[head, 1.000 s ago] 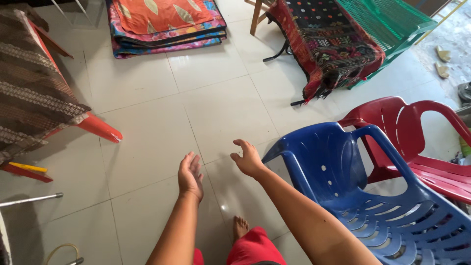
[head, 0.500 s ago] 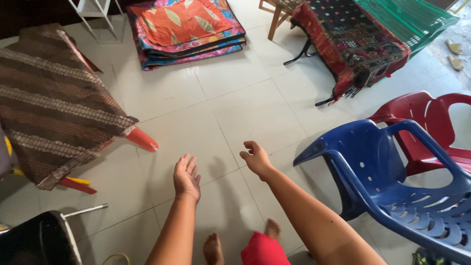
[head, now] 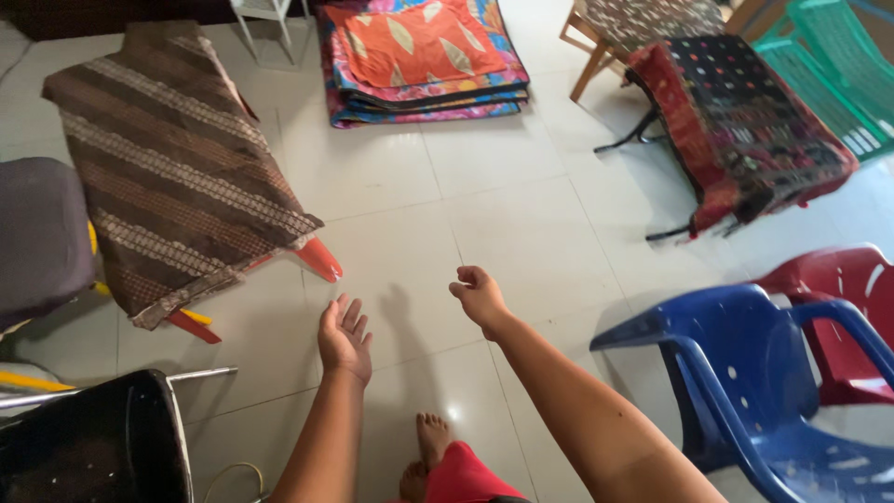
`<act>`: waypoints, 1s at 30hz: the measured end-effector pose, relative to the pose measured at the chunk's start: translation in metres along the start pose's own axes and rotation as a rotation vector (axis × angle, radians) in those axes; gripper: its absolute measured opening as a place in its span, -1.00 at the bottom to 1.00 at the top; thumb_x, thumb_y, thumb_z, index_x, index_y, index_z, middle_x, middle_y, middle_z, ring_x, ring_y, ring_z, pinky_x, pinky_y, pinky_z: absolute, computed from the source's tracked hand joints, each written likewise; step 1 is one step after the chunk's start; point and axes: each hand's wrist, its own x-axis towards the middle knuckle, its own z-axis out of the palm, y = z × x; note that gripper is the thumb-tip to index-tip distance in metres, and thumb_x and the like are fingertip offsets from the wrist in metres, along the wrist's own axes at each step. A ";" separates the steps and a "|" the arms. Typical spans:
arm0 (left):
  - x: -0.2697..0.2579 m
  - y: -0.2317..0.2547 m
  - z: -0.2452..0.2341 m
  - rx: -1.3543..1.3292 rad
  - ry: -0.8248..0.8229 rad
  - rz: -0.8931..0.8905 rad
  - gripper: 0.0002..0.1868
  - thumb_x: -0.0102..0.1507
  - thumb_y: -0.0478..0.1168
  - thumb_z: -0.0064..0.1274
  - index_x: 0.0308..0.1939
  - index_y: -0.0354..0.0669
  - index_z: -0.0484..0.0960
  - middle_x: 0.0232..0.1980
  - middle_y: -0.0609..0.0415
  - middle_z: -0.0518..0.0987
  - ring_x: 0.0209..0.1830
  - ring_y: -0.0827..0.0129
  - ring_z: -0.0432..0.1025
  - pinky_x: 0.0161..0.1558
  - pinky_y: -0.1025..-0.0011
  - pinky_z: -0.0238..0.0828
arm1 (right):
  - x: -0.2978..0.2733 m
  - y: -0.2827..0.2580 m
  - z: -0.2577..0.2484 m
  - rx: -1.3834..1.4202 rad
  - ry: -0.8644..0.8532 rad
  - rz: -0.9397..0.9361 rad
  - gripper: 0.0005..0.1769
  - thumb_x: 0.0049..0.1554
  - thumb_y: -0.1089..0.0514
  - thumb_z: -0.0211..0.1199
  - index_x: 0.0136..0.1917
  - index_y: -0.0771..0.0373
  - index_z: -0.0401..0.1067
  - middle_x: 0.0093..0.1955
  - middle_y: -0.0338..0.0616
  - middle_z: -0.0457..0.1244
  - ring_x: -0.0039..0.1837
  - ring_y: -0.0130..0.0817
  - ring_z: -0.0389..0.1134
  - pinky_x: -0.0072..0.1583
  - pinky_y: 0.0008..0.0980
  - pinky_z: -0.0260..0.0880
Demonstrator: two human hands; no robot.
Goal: The person rearranges furniture in a cluttered room: they carry a patterned cushion and a round camouflage-covered table, move plastic chairs, reposition a small bench and a white plastic shelf, and line up blue plastic chairs in a row along the floor. Near the end they adjust a tripod floor lamp stand and continue positioning the chairs.
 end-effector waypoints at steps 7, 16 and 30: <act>0.036 0.043 -0.018 -0.118 0.068 0.028 -0.25 0.32 0.23 -0.34 0.53 0.03 0.22 0.59 0.04 0.24 0.65 0.04 -0.05 0.54 -0.05 -0.39 | 0.068 -0.022 0.043 0.140 -0.039 0.098 -0.42 0.17 0.10 0.26 0.43 0.20 0.27 0.38 -0.14 0.24 0.42 -0.28 0.21 0.39 -0.14 0.21; 0.127 0.092 -0.053 -0.147 0.042 -0.029 -0.26 0.32 0.23 -0.31 0.52 0.02 0.23 0.61 0.00 0.21 0.66 0.02 -0.09 0.55 -0.01 -0.47 | 0.123 -0.054 0.117 0.422 -0.013 0.228 -0.49 0.16 0.12 0.25 0.36 0.21 0.29 0.23 -0.18 0.24 0.27 -0.26 0.27 0.27 -0.14 0.32; 0.268 0.267 -0.199 0.008 0.024 -0.071 -0.19 0.28 0.28 -0.30 0.55 0.01 0.21 0.61 0.02 0.21 0.65 0.01 -0.05 0.55 0.04 -0.37 | 0.207 -0.070 0.361 0.793 0.019 0.456 -0.46 0.26 0.02 0.08 0.44 0.26 0.19 0.47 -0.01 0.15 0.47 -0.05 0.20 0.42 -0.01 0.28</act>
